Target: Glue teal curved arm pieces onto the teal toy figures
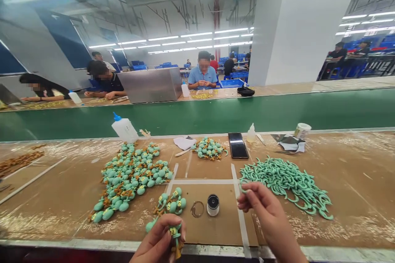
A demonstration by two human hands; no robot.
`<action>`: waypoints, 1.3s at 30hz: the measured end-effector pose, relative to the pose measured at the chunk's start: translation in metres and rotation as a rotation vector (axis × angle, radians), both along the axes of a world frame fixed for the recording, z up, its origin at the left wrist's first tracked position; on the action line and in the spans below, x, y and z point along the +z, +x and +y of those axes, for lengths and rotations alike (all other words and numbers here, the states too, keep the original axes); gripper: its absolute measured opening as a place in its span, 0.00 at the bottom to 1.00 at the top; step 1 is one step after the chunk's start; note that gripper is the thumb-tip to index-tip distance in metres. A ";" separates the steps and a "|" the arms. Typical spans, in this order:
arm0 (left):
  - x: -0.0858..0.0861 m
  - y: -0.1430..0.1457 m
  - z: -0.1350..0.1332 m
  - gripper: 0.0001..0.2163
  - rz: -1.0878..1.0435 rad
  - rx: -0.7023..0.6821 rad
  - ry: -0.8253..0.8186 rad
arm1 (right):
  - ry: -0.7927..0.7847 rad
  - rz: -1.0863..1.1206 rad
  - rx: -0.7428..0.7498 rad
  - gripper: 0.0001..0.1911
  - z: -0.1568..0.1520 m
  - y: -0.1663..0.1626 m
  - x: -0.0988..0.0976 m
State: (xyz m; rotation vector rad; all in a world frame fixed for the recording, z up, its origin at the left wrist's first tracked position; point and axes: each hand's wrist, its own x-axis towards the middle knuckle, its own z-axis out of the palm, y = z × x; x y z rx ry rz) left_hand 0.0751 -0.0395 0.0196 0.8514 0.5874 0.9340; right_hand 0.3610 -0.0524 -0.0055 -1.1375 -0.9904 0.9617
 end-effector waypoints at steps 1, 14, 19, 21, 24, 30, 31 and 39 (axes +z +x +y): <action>0.002 0.006 0.000 0.11 0.013 -0.033 0.005 | 0.001 0.054 0.081 0.17 -0.002 -0.012 0.006; 0.018 0.049 0.009 0.26 0.402 -0.244 0.184 | -0.163 0.015 0.627 0.16 -0.020 -0.050 0.054; 0.012 0.050 0.007 0.24 0.394 -0.251 0.229 | -0.164 -0.139 0.612 0.17 -0.018 -0.056 0.057; 0.011 0.051 0.004 0.22 0.341 -0.186 0.250 | -0.153 -0.047 0.552 0.19 -0.019 -0.061 0.050; 0.011 0.053 0.001 0.19 0.288 -0.091 0.280 | -0.143 0.084 0.371 0.25 -0.021 -0.072 0.036; 0.009 0.057 0.000 0.15 0.349 0.050 0.447 | 0.010 -0.055 0.099 0.12 -0.025 -0.089 0.028; 0.009 0.057 0.000 0.14 0.373 0.063 0.466 | 0.038 -0.088 0.069 0.12 -0.026 -0.092 0.029; 0.011 0.050 -0.004 0.13 0.068 -0.076 0.205 | 0.022 -0.113 0.071 0.13 -0.018 -0.081 0.035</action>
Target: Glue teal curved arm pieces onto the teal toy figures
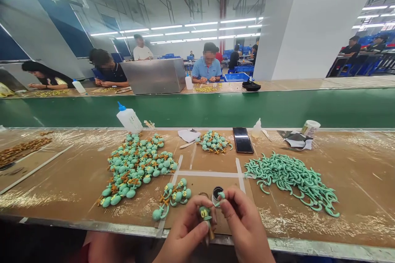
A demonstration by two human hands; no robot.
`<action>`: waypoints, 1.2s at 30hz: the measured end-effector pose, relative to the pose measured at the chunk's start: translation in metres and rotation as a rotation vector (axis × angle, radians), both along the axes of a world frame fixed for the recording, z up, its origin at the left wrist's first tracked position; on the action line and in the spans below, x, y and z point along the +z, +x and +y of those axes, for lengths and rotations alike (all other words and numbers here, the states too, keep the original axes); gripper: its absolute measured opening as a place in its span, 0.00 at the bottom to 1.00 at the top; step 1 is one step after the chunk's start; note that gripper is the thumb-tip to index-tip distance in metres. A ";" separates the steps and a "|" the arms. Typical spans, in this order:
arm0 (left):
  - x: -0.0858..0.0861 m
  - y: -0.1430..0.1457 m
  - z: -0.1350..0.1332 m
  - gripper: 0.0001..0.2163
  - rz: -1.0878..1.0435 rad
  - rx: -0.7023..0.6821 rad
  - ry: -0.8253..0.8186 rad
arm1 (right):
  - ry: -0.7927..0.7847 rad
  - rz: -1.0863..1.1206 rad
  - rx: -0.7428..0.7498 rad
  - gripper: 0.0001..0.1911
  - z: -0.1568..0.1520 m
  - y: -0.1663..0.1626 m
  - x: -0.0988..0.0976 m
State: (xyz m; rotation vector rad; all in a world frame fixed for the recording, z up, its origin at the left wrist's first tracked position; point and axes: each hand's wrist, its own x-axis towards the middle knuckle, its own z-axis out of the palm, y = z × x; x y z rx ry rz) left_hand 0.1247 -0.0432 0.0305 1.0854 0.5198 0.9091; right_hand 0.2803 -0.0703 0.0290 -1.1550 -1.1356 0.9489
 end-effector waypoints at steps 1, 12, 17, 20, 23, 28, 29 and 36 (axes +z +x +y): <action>0.000 -0.002 0.000 0.14 -0.028 -0.023 -0.012 | -0.029 0.012 0.042 0.14 0.003 0.006 0.002; -0.006 -0.012 0.008 0.17 -0.317 -0.171 -0.170 | -0.219 0.168 0.250 0.18 0.019 0.029 0.005; -0.011 -0.015 0.010 0.18 -0.369 -0.194 -0.183 | -0.216 0.103 0.209 0.19 0.025 0.031 0.005; -0.008 -0.019 0.008 0.18 -0.341 -0.147 -0.176 | -0.219 0.009 0.210 0.16 0.028 0.035 0.009; -0.002 -0.022 0.006 0.18 -0.303 -0.083 -0.169 | -0.169 -0.291 0.194 0.16 0.031 0.037 0.011; 0.008 -0.028 0.001 0.18 -0.230 -0.024 -0.198 | -0.103 -0.523 0.103 0.16 0.042 0.038 -0.002; 0.008 -0.029 -0.001 0.18 -0.212 -0.011 -0.210 | -0.106 -0.552 0.084 0.15 0.045 0.038 -0.006; -0.008 -0.037 -0.008 0.20 -0.114 0.081 -0.270 | -0.156 -0.710 0.037 0.15 0.054 0.035 -0.014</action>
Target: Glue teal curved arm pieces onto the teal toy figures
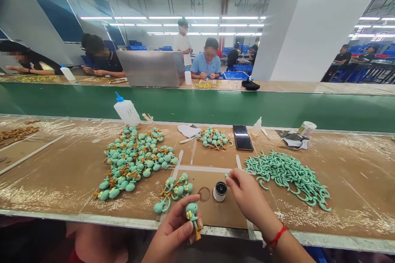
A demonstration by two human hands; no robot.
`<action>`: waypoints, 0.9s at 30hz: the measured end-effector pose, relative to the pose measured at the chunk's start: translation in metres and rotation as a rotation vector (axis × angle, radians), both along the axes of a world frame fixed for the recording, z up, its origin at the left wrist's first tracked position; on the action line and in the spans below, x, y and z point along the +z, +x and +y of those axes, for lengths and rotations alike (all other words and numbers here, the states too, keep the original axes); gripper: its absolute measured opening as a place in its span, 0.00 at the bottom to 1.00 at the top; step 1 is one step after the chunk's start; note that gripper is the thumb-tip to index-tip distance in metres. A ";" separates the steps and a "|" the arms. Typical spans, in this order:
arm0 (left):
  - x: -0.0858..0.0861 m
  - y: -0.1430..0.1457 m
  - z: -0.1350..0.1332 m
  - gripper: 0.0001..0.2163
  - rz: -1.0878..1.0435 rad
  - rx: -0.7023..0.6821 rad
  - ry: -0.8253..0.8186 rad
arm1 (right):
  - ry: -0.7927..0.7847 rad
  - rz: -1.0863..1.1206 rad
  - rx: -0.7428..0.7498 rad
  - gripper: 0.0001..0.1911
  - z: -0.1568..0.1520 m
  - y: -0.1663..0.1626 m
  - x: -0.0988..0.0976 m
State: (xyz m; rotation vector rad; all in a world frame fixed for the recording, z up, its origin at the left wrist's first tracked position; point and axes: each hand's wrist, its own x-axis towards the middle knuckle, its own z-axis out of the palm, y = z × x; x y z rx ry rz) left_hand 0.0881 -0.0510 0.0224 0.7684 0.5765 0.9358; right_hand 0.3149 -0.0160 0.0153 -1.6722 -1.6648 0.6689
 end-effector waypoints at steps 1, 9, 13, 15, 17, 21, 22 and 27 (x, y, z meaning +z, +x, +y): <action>-0.003 -0.001 -0.001 0.20 0.009 0.008 -0.014 | -0.009 -0.010 0.007 0.16 0.001 -0.001 0.001; -0.016 -0.004 -0.002 0.21 0.060 0.078 -0.044 | -0.065 -0.024 0.044 0.17 0.006 -0.004 0.003; -0.018 -0.004 -0.002 0.21 0.069 0.072 -0.029 | -0.085 -0.016 0.022 0.16 0.005 -0.004 0.002; -0.019 -0.004 -0.002 0.21 0.062 0.070 -0.040 | -0.094 -0.014 0.021 0.16 0.005 -0.005 0.002; -0.021 -0.004 -0.002 0.22 0.053 0.070 -0.057 | -0.101 -0.012 0.022 0.15 0.006 -0.005 0.002; -0.024 -0.005 -0.001 0.22 0.057 0.098 -0.093 | -0.113 0.001 0.032 0.15 0.007 -0.005 0.004; -0.024 -0.005 -0.001 0.22 0.058 0.103 -0.094 | -0.116 0.006 0.035 0.16 0.007 -0.005 0.005; -0.022 -0.004 -0.001 0.21 0.042 0.105 -0.080 | -0.131 0.036 0.041 0.17 0.008 -0.004 0.005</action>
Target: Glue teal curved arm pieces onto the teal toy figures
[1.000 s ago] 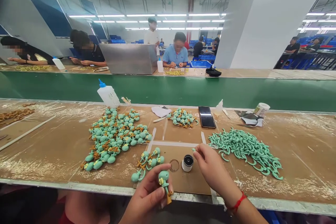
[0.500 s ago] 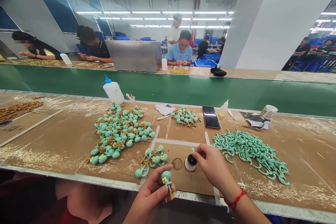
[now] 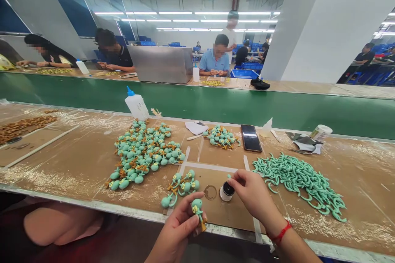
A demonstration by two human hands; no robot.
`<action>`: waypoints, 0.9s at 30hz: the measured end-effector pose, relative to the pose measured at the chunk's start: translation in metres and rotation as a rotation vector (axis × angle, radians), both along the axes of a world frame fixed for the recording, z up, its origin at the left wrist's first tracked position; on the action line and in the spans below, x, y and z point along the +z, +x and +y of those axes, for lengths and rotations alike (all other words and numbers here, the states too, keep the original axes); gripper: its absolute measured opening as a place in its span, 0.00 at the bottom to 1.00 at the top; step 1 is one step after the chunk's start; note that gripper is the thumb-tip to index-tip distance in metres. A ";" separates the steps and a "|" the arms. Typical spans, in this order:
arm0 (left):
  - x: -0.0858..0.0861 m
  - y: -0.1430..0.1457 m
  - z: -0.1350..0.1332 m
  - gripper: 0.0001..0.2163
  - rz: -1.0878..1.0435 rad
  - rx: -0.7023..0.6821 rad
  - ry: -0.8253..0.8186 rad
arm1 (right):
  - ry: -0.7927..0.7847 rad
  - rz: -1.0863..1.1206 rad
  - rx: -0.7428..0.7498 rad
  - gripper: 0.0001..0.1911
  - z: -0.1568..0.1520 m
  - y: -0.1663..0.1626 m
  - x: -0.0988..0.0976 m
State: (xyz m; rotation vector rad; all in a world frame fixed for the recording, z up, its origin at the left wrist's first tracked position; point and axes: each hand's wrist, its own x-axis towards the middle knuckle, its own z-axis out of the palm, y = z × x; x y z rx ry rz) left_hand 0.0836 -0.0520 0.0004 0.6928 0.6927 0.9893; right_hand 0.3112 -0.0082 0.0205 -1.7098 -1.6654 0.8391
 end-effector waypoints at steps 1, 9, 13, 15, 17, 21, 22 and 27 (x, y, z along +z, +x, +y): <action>0.000 0.000 0.000 0.21 0.001 0.000 0.000 | -0.003 0.005 0.003 0.17 0.000 0.000 0.000; -0.001 0.002 -0.001 0.20 0.017 0.014 0.003 | -0.003 0.004 0.027 0.17 0.000 0.002 -0.002; -0.001 0.002 -0.001 0.20 0.017 0.013 0.004 | 0.001 -0.004 0.038 0.16 0.000 0.002 -0.003; 0.000 0.002 0.000 0.21 0.011 0.011 -0.001 | 0.002 -0.009 0.039 0.16 0.000 0.002 -0.003; 0.000 0.003 0.000 0.21 0.011 0.012 -0.009 | 0.004 -0.017 0.038 0.16 0.001 0.002 -0.003; 0.001 0.002 0.000 0.21 0.014 0.016 -0.013 | 0.002 -0.031 0.040 0.16 0.001 0.002 -0.001; 0.000 0.002 0.000 0.21 0.013 0.017 -0.011 | 0.002 -0.035 0.042 0.16 0.001 0.002 -0.001; -0.003 0.002 0.000 0.20 0.024 0.010 0.003 | 0.011 -0.057 0.035 0.17 0.000 0.007 0.002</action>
